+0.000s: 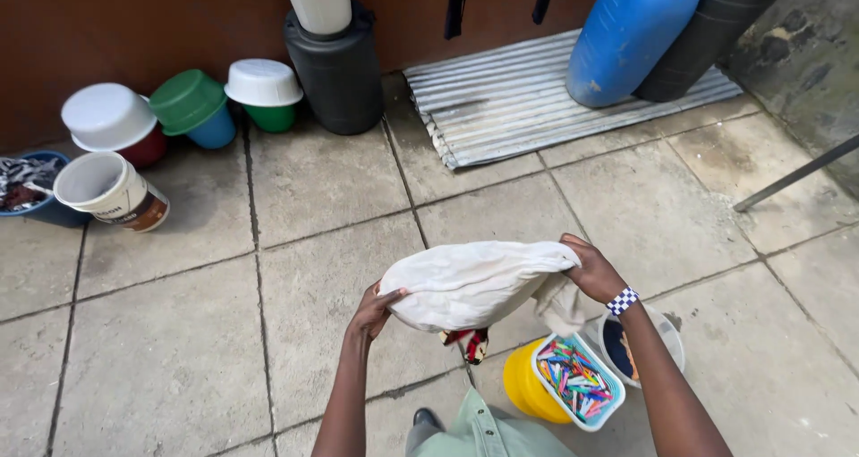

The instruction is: Hanging wet laundry on a clothesline using clothespins.

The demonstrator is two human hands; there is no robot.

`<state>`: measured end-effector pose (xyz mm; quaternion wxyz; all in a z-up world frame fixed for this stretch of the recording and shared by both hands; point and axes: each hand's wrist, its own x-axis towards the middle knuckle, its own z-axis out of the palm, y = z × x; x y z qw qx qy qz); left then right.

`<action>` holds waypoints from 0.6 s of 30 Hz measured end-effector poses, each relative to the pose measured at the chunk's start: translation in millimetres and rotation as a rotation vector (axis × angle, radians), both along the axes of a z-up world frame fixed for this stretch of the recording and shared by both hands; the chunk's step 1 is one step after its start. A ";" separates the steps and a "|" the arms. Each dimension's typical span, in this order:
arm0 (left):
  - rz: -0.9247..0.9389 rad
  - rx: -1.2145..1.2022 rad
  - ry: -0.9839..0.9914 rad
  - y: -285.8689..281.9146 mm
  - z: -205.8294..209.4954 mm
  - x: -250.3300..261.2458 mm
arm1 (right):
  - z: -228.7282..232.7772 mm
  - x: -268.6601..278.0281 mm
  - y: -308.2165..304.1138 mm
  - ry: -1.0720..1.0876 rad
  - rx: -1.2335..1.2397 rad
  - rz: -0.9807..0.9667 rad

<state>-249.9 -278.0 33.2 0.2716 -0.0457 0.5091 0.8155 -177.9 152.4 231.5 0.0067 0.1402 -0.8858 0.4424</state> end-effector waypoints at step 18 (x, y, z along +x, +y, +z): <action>0.091 -0.579 0.406 -52.4 163.4 -32.4 | -2.6 -64.6 11.3 0.434 0.090 -0.583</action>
